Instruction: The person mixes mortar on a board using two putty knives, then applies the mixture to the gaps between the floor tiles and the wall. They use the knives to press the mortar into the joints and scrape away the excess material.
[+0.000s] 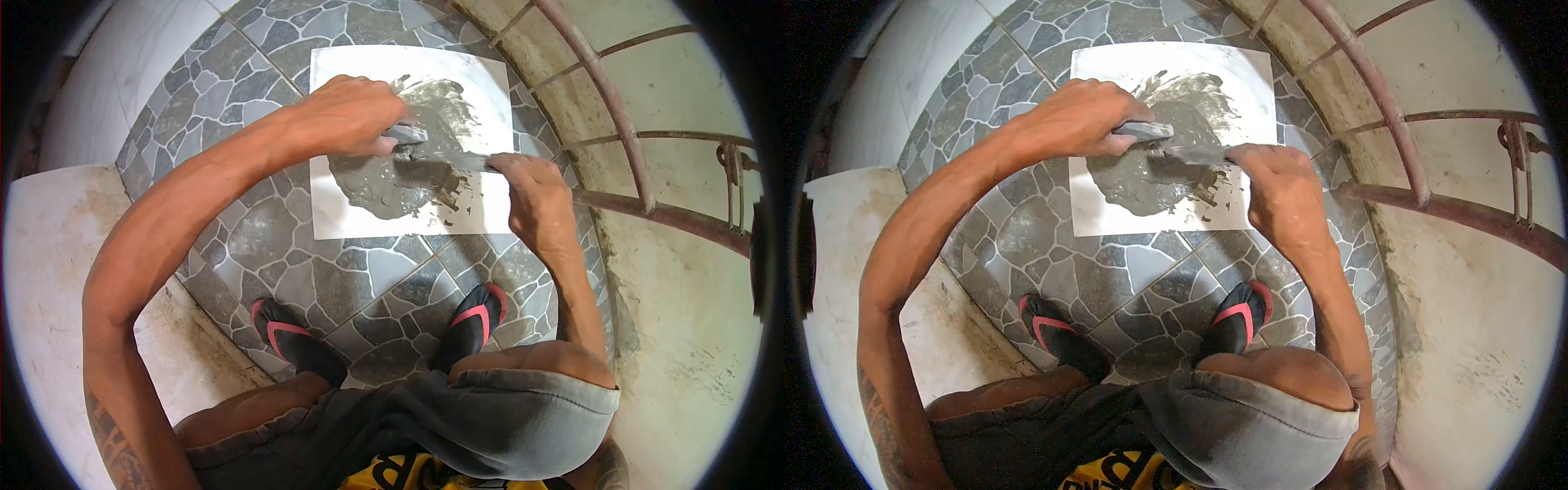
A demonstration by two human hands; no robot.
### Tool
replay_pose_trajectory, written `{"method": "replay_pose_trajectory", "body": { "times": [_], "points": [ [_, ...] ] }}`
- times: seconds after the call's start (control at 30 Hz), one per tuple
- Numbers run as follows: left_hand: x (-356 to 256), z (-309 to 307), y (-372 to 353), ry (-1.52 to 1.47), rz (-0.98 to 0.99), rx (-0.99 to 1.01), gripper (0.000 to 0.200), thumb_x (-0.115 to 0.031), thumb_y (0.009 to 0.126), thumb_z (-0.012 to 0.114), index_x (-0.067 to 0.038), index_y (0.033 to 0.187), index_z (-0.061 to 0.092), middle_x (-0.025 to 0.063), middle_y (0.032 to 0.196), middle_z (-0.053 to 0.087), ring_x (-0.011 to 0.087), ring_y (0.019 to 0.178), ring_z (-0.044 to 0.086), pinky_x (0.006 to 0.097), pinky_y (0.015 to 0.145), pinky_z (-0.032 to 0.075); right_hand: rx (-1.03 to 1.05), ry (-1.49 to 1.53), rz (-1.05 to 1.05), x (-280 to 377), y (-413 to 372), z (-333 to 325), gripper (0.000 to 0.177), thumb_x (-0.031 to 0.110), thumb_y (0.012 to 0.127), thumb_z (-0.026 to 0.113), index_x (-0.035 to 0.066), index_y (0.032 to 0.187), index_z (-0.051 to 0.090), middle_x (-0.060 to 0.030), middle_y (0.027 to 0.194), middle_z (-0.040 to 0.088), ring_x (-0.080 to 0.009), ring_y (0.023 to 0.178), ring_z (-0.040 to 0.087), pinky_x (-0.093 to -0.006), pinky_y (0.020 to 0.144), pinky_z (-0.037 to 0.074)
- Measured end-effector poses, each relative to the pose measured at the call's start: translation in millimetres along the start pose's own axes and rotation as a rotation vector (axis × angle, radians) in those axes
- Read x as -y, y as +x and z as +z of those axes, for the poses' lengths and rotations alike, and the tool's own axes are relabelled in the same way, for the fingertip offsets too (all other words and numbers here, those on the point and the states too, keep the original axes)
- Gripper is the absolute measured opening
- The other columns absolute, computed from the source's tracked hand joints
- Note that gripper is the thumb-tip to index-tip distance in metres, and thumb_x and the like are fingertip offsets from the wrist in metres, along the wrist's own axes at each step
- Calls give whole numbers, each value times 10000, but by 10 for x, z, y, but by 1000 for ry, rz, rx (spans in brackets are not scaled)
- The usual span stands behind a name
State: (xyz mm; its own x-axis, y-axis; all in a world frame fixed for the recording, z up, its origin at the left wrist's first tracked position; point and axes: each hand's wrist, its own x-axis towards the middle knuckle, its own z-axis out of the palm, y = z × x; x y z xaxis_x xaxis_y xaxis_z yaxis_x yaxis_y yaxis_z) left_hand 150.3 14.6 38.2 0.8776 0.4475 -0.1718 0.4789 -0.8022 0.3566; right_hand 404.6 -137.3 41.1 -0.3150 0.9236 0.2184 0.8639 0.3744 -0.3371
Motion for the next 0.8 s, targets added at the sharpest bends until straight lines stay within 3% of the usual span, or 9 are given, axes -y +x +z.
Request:
{"method": "replay_pose_trajectory", "body": {
  "times": [0.1, 0.13, 0.27, 0.37, 0.53, 0.67, 0.77, 0.8],
  "points": [
    [-1, -65, -57, -9, -43, 48, 343, -144, 727, 650, -91, 1062, 700, 147, 901, 694, 345, 837, 657, 449, 740, 517, 32, 190, 332, 35, -205, -44, 235, -53, 844, 568, 35, 1053, 633, -177, 924, 664, -366, 816, 623, -355, 762, 497],
    [29, -45, -81, -5, -28, 25, 352, -145, 746, 658, -102, 1093, 694, 140, 927, 694, 343, 852, 655, 447, 749, 517, 94, 268, 473, 74, -241, -83, 136, 27, 913, 572, 0, 1040, 614, -187, 808, 611, -304, 691, 584, -333, 666, 469],
    [156, 105, -187, -54, -4, -63, 355, -133, 786, 680, -126, 1141, 681, 125, 982, 695, 348, 916, 649, 460, 783, 514, 97, 449, 696, 111, -393, 9, 156, 120, 962, 562, -16, 1030, 597, -80, 723, 515, -116, 684, 447, -290, 617, 409],
    [177, 121, -270, -108, -22, -61, 368, -137, 795, 685, -129, 1164, 675, 114, 1025, 697, 346, 953, 648, 458, 806, 515, 0, 469, 682, 165, -352, 35, 230, 162, 942, 568, 10, 1110, 605, -144, 644, 570, -166, 555, 530, -324, 558, 433],
    [192, 146, -313, -198, -41, -91, 370, -153, 803, 692, -111, 1170, 675, 117, 1072, 699, 335, 972, 656, 432, 831, 525, -86, 486, 661, 345, -156, 126, 242, 165, 930, 562, -22, 1080, 590, -150, 620, 556, -168, 537, 501, -337, 531, 416],
    [222, 170, -323, -248, -41, -130, 371, -156, 802, 697, -104, 1170, 676, 135, 1065, 703, 338, 954, 667, 427, 840, 531, 0, 547, 733, 429, -33, 131, 259, 182, 946, 566, -33, 1088, 589, -49, 720, 551, -95, 667, 481, -281, 610, 415],
    [236, 190, -320, -271, -59, -138, 371, -159, 803, 703, -96, 1168, 676, 148, 1052, 705, 341, 935, 675, 424, 842, 534, -95, 575, 663, 418, -21, 197, 260, 151, 923, 561, -39, 1097, 585, -145, 645, 578, -158, 556, 514, -331, 543, 424],
    [231, 192, -324, -279, -67, -141, 370, -160, 804, 705, -93, 1168, 676, 151, 1050, 705, 342, 930, 678, 422, 843, 535, -99, 577, 670, 396, -34, 214, 258, 146, 921, 567, -37, 1102, 586, -127, 662, 590, -143, 574, 519, -322, 551, 427]
  ]
}}
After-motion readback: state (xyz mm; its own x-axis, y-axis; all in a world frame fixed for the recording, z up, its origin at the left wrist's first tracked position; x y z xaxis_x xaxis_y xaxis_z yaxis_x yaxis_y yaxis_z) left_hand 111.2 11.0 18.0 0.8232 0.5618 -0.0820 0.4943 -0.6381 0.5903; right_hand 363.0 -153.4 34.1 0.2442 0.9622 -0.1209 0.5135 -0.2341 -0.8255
